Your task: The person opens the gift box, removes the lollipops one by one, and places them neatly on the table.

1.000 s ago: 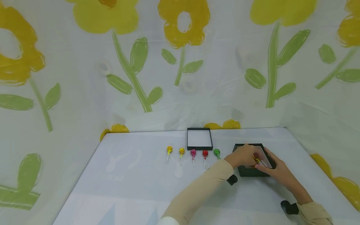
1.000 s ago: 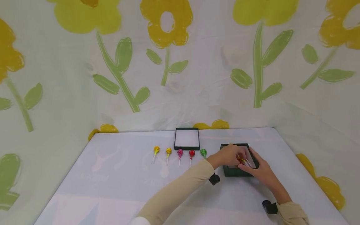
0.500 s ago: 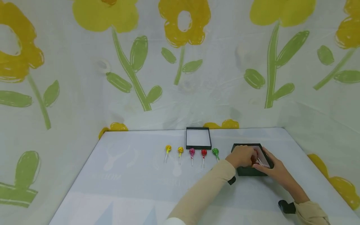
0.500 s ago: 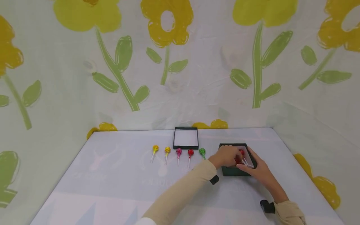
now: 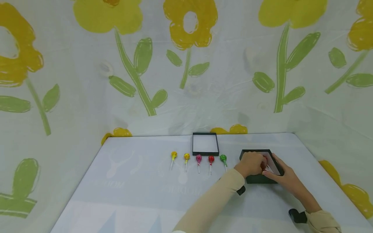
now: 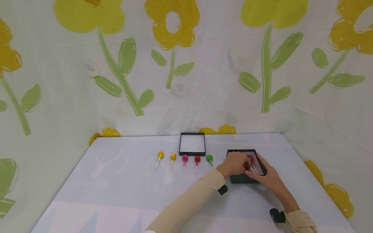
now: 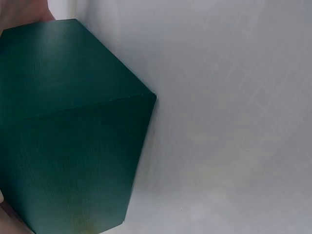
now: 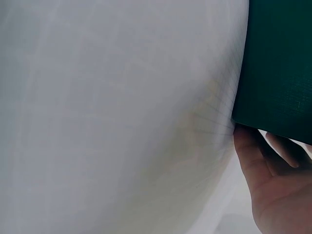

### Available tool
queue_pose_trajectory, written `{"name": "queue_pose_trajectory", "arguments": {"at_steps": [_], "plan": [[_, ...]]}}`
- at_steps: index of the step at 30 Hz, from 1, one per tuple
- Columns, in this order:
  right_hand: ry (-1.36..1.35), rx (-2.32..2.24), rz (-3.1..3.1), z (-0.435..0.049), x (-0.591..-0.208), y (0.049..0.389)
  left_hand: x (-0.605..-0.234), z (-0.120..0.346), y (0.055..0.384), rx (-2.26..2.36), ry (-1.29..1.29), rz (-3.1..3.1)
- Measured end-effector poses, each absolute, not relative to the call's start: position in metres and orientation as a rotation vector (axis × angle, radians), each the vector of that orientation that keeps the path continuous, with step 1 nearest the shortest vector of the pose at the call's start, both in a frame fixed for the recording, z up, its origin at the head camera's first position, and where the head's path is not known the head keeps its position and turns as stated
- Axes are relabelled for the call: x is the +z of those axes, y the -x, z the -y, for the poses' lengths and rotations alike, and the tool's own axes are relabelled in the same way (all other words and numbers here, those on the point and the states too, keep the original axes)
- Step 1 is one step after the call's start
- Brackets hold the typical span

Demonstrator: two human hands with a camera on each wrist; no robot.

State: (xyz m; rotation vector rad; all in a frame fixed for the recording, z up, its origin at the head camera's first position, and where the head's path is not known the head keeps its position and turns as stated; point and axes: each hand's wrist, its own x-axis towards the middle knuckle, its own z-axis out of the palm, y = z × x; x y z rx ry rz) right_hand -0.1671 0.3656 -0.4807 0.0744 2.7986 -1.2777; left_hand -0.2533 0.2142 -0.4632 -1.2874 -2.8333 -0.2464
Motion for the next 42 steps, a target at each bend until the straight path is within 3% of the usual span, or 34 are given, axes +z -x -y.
{"name": "queue_pose_trajectory", "arguments": {"at_steps": [11, 18, 42], "plan": [[-0.046, -1.346, -2.784, -0.366, -0.481, 0.166, -0.461, -0.218, 0.249, -0.106, 1.235, 2.832], [-0.071, -1.318, -2.798, -0.364, -0.480, 0.166, -0.463, -0.215, 0.251, -0.251, 1.222, 2.813], [-0.106, -1.313, -2.782, -0.364, -0.480, 0.165, -0.460, -0.184, 0.250, -1.610, 1.048, 2.381]]}}
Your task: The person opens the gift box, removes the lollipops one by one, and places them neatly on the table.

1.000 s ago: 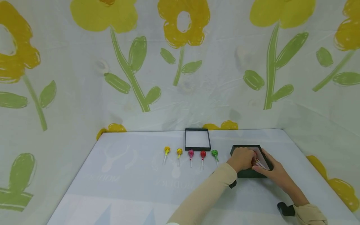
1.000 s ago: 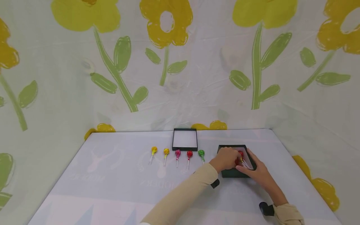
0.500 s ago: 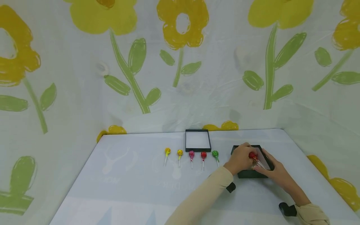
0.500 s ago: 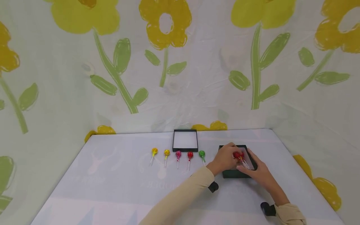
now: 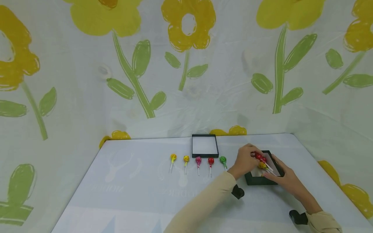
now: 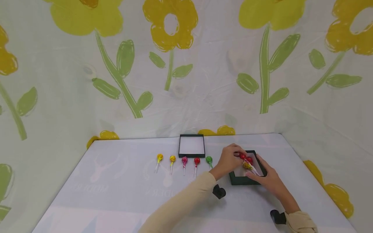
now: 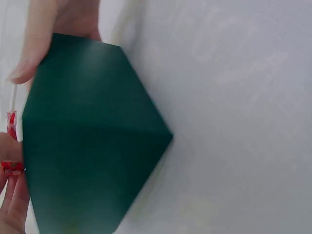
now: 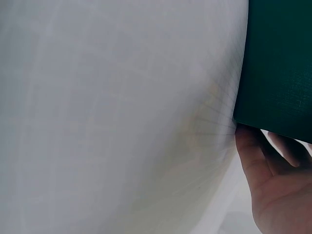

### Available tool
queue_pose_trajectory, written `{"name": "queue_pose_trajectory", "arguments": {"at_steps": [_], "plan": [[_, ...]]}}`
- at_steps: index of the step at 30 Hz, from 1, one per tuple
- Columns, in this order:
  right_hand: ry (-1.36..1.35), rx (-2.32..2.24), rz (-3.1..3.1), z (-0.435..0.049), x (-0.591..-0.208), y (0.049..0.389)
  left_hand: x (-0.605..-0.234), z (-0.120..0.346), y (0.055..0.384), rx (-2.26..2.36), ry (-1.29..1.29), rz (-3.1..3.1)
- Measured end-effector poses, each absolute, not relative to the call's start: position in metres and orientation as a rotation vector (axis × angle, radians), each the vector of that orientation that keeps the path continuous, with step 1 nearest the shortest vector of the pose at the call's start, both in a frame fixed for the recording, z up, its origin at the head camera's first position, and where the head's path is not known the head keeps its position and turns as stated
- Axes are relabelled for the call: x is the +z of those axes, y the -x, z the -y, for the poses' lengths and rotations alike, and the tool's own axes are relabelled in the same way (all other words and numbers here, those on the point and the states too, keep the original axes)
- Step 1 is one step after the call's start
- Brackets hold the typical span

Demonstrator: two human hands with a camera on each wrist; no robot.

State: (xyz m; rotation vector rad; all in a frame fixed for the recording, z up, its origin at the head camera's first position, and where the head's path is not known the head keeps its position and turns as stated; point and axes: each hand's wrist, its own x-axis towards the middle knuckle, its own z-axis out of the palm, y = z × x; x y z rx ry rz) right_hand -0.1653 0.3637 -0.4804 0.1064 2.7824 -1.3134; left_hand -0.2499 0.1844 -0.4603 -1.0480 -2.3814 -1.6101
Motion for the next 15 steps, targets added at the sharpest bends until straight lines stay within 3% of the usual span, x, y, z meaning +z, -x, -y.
{"name": "queue_pose_trajectory", "arguments": {"at_steps": [15], "plan": [[-0.100, -1.300, -2.791, -0.363, -0.479, 0.164, -0.444, -0.146, 0.251, -1.357, 1.278, 2.348]]}}
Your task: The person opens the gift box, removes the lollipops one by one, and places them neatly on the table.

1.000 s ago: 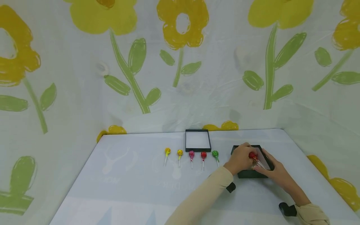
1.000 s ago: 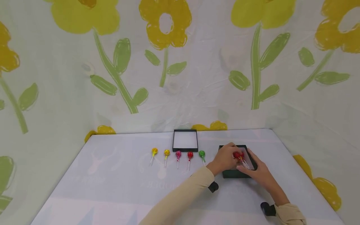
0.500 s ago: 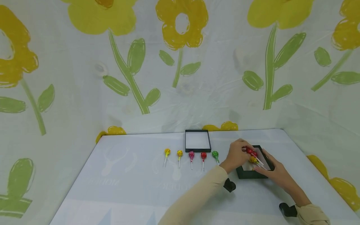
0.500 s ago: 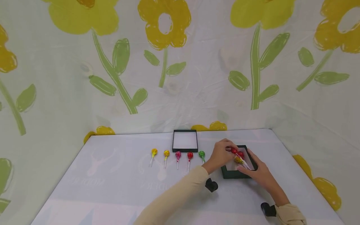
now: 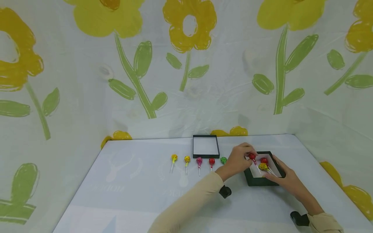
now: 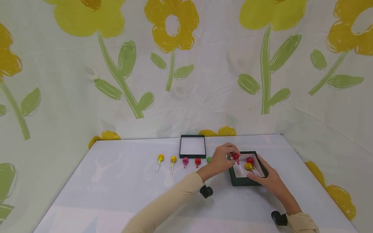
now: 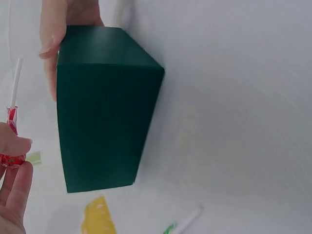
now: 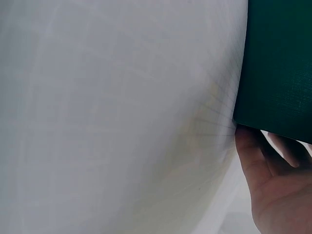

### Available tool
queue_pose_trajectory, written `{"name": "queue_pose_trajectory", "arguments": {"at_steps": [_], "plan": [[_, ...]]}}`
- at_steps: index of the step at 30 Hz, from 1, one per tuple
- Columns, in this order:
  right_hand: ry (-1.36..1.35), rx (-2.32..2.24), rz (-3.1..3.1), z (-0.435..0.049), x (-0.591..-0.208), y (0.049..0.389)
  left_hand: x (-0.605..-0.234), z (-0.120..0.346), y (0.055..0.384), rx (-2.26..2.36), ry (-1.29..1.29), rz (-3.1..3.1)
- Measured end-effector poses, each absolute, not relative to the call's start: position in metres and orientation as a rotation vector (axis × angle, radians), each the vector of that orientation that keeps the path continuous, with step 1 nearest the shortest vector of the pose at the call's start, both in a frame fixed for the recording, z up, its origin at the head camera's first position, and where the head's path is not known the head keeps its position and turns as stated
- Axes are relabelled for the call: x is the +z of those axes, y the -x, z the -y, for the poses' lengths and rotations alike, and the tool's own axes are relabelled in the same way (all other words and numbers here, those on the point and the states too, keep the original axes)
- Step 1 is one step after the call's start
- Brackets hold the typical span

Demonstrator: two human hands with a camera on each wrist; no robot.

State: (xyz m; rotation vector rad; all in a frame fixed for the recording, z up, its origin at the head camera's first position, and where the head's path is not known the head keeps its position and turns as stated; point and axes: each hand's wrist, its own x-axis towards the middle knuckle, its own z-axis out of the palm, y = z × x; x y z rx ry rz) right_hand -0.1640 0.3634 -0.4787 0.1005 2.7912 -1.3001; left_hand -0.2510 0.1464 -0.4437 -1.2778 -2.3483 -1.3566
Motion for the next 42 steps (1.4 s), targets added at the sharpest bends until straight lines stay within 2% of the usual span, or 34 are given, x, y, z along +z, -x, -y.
{"name": "queue_pose_trajectory", "arguments": {"at_steps": [42], "plan": [[-0.121, -1.250, -2.781, -0.364, -0.477, 0.166, -0.438, -0.043, 0.214, -1.037, 1.548, 2.390]]}}
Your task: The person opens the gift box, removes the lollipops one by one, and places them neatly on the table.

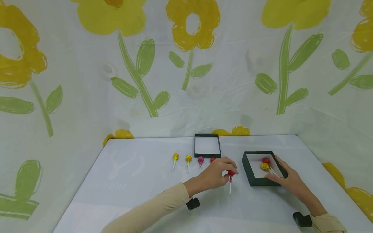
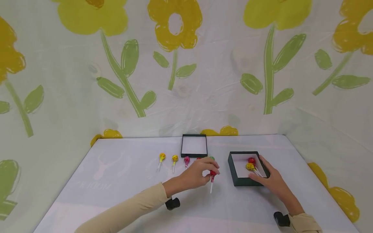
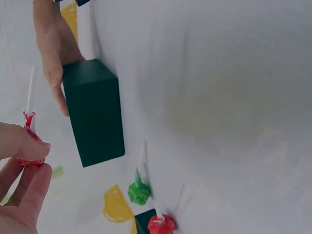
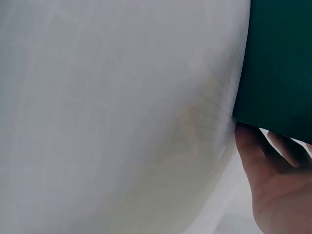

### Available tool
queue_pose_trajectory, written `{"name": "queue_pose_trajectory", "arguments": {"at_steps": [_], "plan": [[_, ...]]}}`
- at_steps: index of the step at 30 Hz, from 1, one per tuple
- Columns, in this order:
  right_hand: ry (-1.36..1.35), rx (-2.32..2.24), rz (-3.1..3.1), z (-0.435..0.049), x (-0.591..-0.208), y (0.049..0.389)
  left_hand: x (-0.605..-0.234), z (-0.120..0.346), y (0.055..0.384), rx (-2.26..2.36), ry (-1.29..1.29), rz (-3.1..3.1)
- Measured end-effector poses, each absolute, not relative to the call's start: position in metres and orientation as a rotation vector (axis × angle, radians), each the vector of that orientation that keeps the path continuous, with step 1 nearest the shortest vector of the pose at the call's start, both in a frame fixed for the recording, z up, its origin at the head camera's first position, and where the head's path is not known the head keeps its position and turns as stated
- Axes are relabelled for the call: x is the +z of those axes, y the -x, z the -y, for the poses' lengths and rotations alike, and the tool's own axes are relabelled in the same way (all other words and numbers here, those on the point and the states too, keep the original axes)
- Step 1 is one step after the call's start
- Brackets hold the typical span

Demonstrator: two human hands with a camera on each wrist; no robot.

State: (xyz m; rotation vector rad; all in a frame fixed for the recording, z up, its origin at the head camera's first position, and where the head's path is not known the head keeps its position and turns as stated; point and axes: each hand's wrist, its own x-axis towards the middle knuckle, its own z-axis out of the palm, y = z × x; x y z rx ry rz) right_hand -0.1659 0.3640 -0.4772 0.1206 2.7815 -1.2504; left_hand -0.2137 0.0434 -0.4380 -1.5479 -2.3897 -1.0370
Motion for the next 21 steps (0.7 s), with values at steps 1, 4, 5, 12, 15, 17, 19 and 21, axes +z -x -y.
{"name": "queue_pose_trajectory", "arguments": {"at_steps": [1, 4, 5, 12, 15, 17, 19, 21], "plan": [[-0.121, -1.240, -2.785, -0.363, -0.477, 0.166, -0.437, -0.040, 0.213, -1.032, 1.546, 2.395], [-0.116, -1.208, -2.800, -0.363, -0.475, 0.167, -0.434, -0.030, 0.210, -1.026, 1.536, 2.418], [-0.111, -1.200, -2.805, -0.363, -0.474, 0.167, -0.434, -0.026, 0.209, -1.031, 1.532, 2.425], [-0.075, -1.219, -2.806, -0.362, -0.477, 0.166, -0.439, 0.004, 0.205, -1.070, 1.451, 2.471], [-0.068, -1.225, -2.808, -0.362, -0.478, 0.167, -0.441, 0.017, 0.205, -1.124, 1.398, 2.501], [-0.067, -1.218, -2.816, -0.363, -0.478, 0.168, -0.441, 0.024, 0.205, -1.154, 1.358, 2.522], [-0.071, -1.214, -2.818, -0.364, -0.478, 0.168, -0.441, 0.030, 0.205, -1.175, 1.323, 2.540], [-0.076, -1.220, -2.813, -0.365, -0.478, 0.167, -0.442, 0.036, 0.204, -1.174, 1.297, 2.555]]}}
